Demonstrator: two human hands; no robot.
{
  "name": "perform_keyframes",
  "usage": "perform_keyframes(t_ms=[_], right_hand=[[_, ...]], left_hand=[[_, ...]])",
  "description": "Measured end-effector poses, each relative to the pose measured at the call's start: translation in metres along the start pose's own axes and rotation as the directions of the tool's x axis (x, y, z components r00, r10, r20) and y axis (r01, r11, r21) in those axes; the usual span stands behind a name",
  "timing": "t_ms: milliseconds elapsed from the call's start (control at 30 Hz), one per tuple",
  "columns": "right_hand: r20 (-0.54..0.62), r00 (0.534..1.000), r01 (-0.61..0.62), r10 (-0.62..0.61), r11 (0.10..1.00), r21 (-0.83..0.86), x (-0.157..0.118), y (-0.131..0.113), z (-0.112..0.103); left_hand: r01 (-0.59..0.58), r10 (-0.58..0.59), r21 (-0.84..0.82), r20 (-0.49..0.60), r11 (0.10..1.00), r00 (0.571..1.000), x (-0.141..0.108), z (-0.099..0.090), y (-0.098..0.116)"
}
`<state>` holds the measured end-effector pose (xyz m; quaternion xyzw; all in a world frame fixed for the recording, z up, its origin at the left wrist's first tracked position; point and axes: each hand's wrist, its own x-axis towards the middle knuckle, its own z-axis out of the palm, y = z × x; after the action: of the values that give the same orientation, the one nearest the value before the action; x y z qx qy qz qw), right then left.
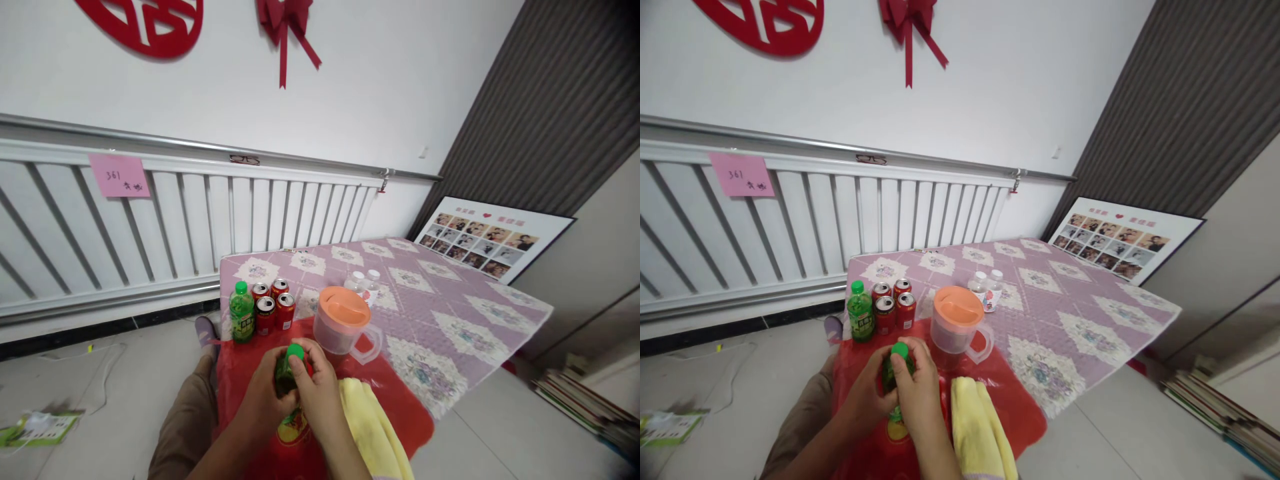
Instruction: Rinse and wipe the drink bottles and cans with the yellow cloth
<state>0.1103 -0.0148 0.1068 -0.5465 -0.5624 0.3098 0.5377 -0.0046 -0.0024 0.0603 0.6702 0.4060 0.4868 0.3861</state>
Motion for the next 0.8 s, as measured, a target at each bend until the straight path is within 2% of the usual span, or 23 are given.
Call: perform_keyframes(t_ms=[133,567,800], right_hand=[[-0.033,0.999,0.016,-0.017,1.0,-0.014,-0.003,0.0,0.003],[-0.024,1.0,-0.015,0.016,0.999,0.038,-0.009,-0.001,0.003],[-0.043,0.999,-0.005,0.007,0.999,0.035,-0.011,0.0,0.004]], left_hand=[[0.007,-0.007,0.024,-0.011,1.0,1.0,0.001,0.0,0.001],[0.021,-0.022,-0.033,-0.053,0.999,0.998,-0.002,0.003,-0.005],[0.043,-0.042,0.017,-0.052,0.999,0.998,-0.003,0.002,-0.014]])
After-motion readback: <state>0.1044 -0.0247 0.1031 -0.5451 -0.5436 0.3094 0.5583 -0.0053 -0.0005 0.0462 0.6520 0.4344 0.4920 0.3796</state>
